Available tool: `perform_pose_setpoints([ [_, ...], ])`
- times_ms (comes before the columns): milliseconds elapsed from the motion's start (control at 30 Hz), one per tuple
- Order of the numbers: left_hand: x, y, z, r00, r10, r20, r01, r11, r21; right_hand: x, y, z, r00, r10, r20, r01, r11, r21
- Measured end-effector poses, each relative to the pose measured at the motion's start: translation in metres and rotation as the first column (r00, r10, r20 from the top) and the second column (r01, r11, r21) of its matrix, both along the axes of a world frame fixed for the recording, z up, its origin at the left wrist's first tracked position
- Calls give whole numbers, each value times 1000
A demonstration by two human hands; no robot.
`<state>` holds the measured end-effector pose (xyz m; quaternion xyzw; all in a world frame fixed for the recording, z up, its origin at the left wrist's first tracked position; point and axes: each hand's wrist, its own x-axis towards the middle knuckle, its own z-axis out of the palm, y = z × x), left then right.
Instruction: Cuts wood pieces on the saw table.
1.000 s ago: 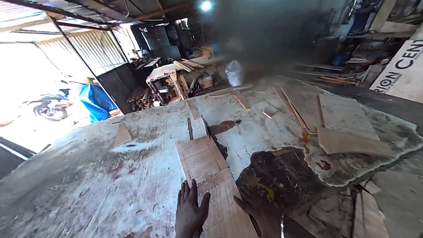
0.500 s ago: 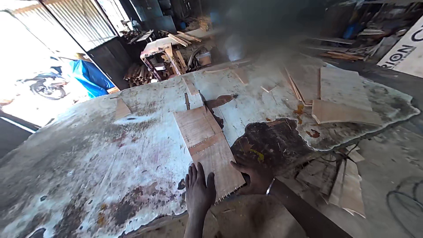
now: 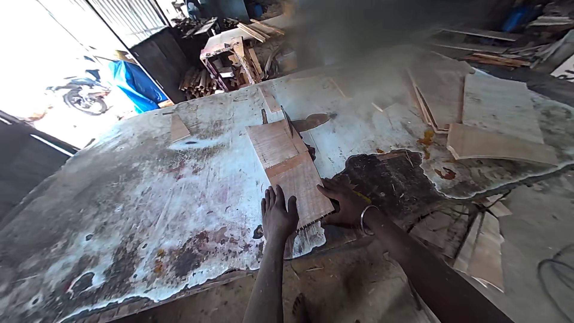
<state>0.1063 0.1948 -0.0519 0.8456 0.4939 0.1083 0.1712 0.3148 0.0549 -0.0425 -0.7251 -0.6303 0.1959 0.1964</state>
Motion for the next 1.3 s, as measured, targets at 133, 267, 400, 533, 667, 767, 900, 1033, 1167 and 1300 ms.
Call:
perform_pose_setpoints([
  [133,8,9,5,999,37,17,-36,999,-39,2,8,-2,999,-36,-19,36,999,13],
  [267,-22,-20,-3,991,-99,93,98,995,6,-16,-23,-5,996,-82,-25,82,996,40],
  [400,-79,-79,-9,950,-304,65,299,951,77,-38,-76,-2,1000,21,18,-22,998,65],
  [533,-89,-83,-15,934,-358,9,356,930,87,-39,-83,0,993,89,75,-88,996,-11],
  [667,-68,-56,-5,936,-351,-6,351,936,0,-21,-54,3,990,107,95,-101,993,-64],
  [767,-53,-37,-4,948,-317,-23,317,948,-33,-10,-33,2,988,101,114,-91,991,-95],
  [900,-39,-24,-1,956,-290,-35,289,957,-24,-1,-14,-6,986,81,147,-74,996,-52],
  [1033,-32,-14,3,955,-291,-54,288,956,-44,1,-5,-2,982,69,177,-63,997,-43],
  [1167,-22,0,5,959,-274,-77,270,961,-63,7,8,-2,981,60,186,-63,998,8],
  [1300,-13,8,0,968,-236,-85,234,972,-32,12,18,-4,979,38,200,-46,998,36],
])
